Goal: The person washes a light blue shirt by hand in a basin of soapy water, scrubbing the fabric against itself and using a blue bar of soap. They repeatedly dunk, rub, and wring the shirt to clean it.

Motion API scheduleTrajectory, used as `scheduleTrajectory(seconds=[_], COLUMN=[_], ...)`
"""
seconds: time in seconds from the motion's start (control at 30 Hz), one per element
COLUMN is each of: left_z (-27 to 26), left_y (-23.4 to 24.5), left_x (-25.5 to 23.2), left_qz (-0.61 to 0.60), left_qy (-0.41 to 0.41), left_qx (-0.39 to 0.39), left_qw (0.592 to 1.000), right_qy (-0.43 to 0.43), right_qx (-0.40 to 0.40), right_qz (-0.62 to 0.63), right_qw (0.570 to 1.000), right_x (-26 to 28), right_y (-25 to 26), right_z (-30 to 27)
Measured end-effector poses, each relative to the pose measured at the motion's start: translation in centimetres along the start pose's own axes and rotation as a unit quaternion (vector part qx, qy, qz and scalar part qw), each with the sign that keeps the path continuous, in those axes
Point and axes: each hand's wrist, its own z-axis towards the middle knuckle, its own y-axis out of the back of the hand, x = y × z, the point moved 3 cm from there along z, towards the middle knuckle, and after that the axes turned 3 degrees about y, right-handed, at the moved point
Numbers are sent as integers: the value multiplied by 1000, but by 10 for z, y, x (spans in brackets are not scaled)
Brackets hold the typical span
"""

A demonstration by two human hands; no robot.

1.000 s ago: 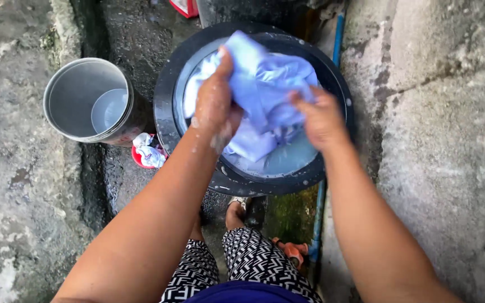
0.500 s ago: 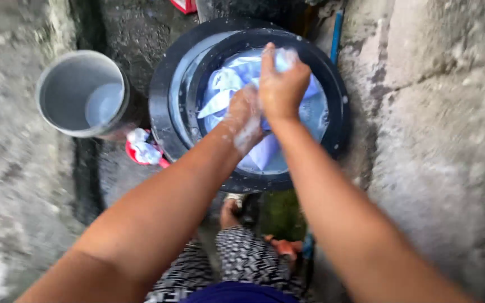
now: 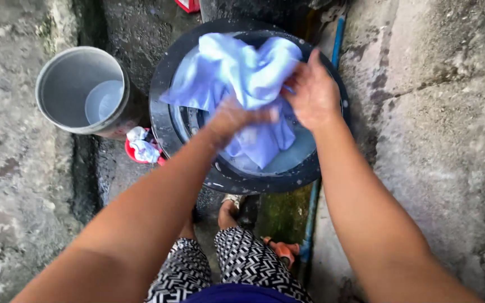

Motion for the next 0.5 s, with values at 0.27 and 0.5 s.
scheduleTrajectory(seconds=[0.27, 0.5], left_z=[-19, -17], left_y=[-14, -32], left_x=[3, 20], left_qz=[42, -268], left_qy=[81, 76], left_qx=[-50, 205], left_qw=[995, 939], right_qy=[222, -45], right_qx=[2, -14], right_qz=[-581, 48], right_qw=[783, 998], right_x=[-88, -107], right_y=[82, 96], right_z=[56, 24])
